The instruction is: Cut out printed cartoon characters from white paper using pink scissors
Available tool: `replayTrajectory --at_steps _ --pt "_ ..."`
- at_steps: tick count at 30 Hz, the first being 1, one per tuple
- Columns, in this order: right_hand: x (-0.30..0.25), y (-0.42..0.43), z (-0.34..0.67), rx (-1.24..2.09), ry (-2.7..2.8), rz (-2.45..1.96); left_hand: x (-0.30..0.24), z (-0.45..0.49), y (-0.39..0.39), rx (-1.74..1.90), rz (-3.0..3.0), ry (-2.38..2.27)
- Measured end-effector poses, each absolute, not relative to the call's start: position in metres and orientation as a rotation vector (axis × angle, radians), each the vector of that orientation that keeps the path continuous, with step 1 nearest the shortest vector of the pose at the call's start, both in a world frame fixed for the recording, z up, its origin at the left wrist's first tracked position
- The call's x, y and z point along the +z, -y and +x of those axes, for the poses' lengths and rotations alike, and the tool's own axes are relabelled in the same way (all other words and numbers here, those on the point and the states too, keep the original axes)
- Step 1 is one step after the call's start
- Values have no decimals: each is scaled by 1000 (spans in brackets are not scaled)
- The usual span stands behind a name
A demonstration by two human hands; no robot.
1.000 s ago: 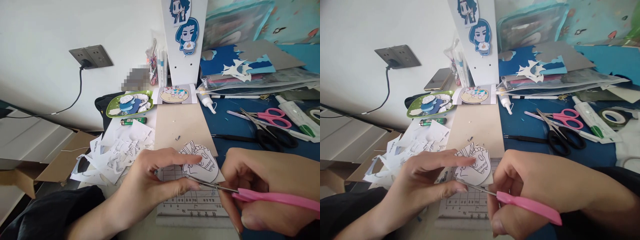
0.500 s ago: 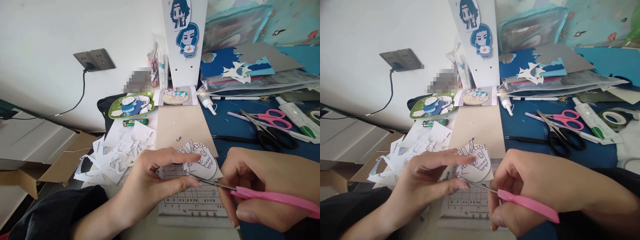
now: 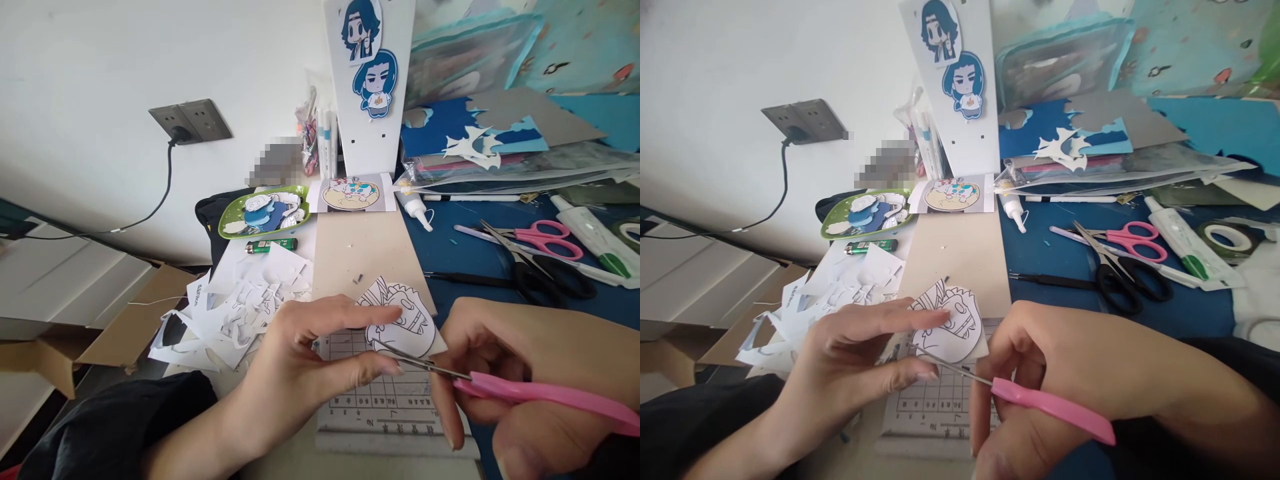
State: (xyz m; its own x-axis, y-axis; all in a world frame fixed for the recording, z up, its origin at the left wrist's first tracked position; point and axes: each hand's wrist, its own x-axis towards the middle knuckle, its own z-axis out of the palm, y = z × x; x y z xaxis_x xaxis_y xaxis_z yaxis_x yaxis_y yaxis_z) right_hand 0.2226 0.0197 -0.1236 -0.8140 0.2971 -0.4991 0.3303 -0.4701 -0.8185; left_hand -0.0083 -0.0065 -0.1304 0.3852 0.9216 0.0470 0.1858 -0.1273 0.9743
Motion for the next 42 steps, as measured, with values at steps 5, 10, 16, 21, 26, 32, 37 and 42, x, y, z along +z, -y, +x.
replayTrajectory --at_steps 5,10,16,21,26,32,37,42 --pt "-120 -15 221 -2442 -1611 1095 -130 -8 7 887 1591 -1005" --pt "-114 -15 217 -2374 -1605 1066 -128 -6 7 882 1596 -1016" --pt "-114 -16 214 -2243 -1715 1086 -127 -5 6 885 1581 -1019" --pt "-118 -13 216 -2199 -1734 1124 -127 -5 6 890 1580 -1028" --pt "-118 -12 219 -2129 -1777 1158 -127 -6 8 875 1588 -1020" --pt "-123 -12 221 -2126 -1801 1116 -129 -7 9 889 1598 -1032" --pt "-123 -11 222 -2164 -1795 1130 -129 -8 10 949 1589 -1000" --pt "-122 -12 221 -2347 -1702 1036 -129 -7 9 955 1607 -998"
